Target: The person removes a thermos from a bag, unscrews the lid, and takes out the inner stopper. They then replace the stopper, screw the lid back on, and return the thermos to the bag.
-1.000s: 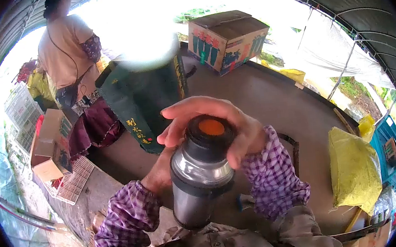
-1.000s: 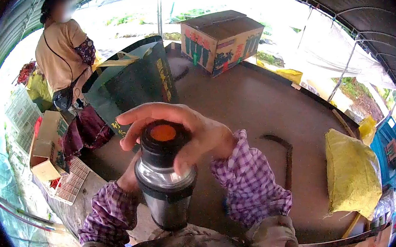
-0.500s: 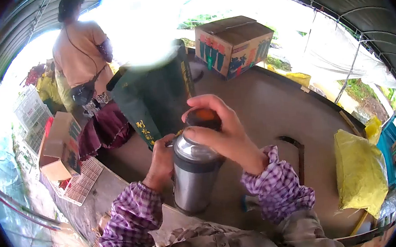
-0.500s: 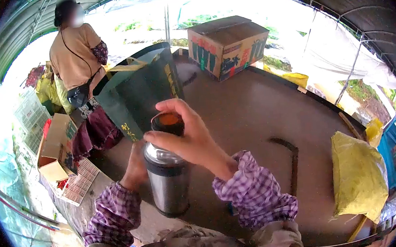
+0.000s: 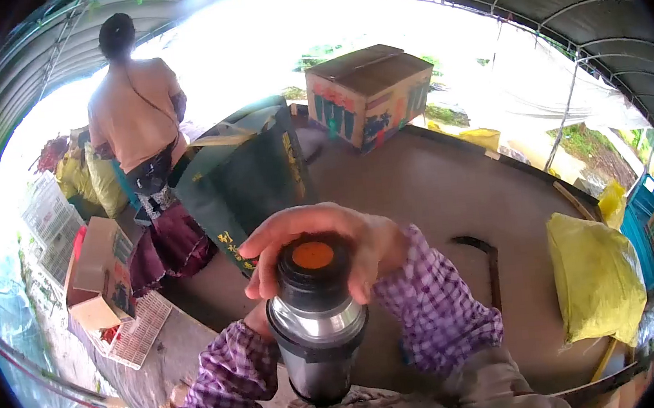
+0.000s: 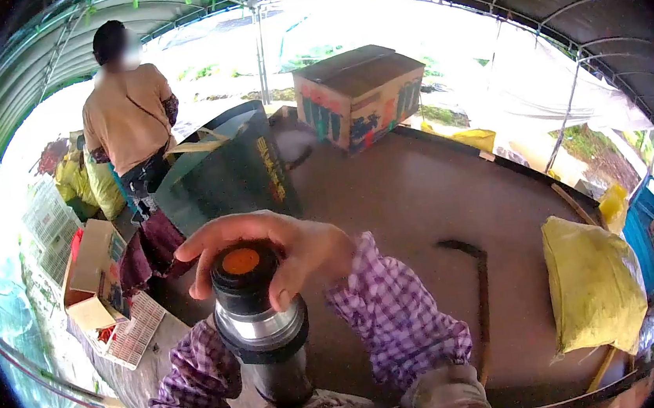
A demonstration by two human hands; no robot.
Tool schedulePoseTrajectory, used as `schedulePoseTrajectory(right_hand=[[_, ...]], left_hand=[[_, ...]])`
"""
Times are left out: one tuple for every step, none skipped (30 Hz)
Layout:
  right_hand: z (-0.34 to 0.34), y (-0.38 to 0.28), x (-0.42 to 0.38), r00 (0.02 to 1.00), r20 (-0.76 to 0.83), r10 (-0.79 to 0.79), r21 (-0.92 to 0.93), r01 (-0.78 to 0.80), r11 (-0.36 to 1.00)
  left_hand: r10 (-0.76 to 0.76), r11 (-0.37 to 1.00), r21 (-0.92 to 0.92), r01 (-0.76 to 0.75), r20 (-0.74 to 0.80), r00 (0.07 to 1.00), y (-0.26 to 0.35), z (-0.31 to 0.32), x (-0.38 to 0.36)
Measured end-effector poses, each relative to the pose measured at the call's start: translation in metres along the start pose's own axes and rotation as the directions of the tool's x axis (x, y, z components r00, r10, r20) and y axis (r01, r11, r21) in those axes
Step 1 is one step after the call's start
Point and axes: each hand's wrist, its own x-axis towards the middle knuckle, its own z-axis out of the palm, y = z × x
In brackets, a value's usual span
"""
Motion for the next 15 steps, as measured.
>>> schedulePoseTrajectory(right_hand=[[0.002,0.002,0.000,0.999,-0.032,-0.001,-0.062,0.000,0.998],[0.003,0.002,-0.001,0.998,-0.062,-0.005,-0.126,-0.003,0.992],[0.005,0.002,-0.001,0.996,-0.093,-0.010,-0.190,-0.007,0.982],[0.006,0.001,-0.004,0.985,-0.173,0.009,-0.238,-0.050,0.970],[0.007,0.001,-0.008,0.967,-0.256,0.021,-0.283,-0.095,0.954],[0.010,0.003,-0.010,0.941,-0.339,0.026,-0.323,-0.142,0.936],[0.012,0.005,-0.014,0.891,-0.455,-0.003,-0.343,-0.172,0.924],[0.016,0.009,-0.015,0.825,-0.564,-0.037,-0.358,-0.204,0.911],[0.021,0.014,-0.017,0.744,-0.664,-0.074,-0.367,-0.238,0.899],[0.019,0.026,-0.019,0.681,-0.711,-0.172,-0.487,-0.300,0.820],[0.023,0.033,-0.019,0.670,-0.712,-0.211,-0.524,-0.308,0.794],[0.026,0.036,-0.020,0.659,-0.709,-0.251,-0.564,-0.316,0.763],[0.026,0.036,-0.019,0.650,-0.701,-0.295,-0.605,-0.323,0.728],[0.027,0.028,-0.020,0.694,-0.682,-0.230,-0.581,-0.323,0.747],[0.023,0.022,-0.021,0.770,-0.613,-0.178,-0.568,-0.272,0.777]], left_hand=[[-0.004,1.000,-0.014,0.004,0.006,1.000,0.000,-0.001,-0.002],[-0.001,1.000,-0.029,0.002,0.009,1.000,0.000,-0.003,-0.004],[0.008,0.999,-0.036,-0.008,0.002,1.000,0.001,-0.004,-0.004],[0.026,0.999,-0.041,-0.028,-0.035,0.999,0.003,-0.005,-0.004],[0.047,0.998,-0.028,-0.049,-0.073,0.996,0.006,-0.007,-0.004],[0.071,0.997,-0.003,-0.071,-0.116,0.991,0.008,-0.009,-0.004],[0.115,0.993,0.064,-0.101,-0.286,0.951,0.008,-0.005,-0.001],[0.128,0.991,0.064,-0.114,-0.303,0.944,0.010,-0.009,0.000],[0.138,0.990,0.063,-0.124,-0.319,0.938,0.009,-0.019,0.002],[0.203,0.975,0.167,-0.146,-0.403,0.893,0.000,-0.041,0.006],[0.265,0.951,0.273,-0.145,-0.481,0.836,-0.002,-0.051,0.010],[0.355,0.890,0.433,-0.142,-0.466,0.810,-0.003,-0.058,0.008],[0.445,0.802,0.582,-0.134,-0.433,0.784,-0.004,-0.063,0.009],[0.488,0.733,0.671,-0.112,-0.404,0.774,0.002,-0.052,0.008],[0.516,0.715,0.687,-0.130,-0.392,0.762,0.002,-0.050,0.005]])
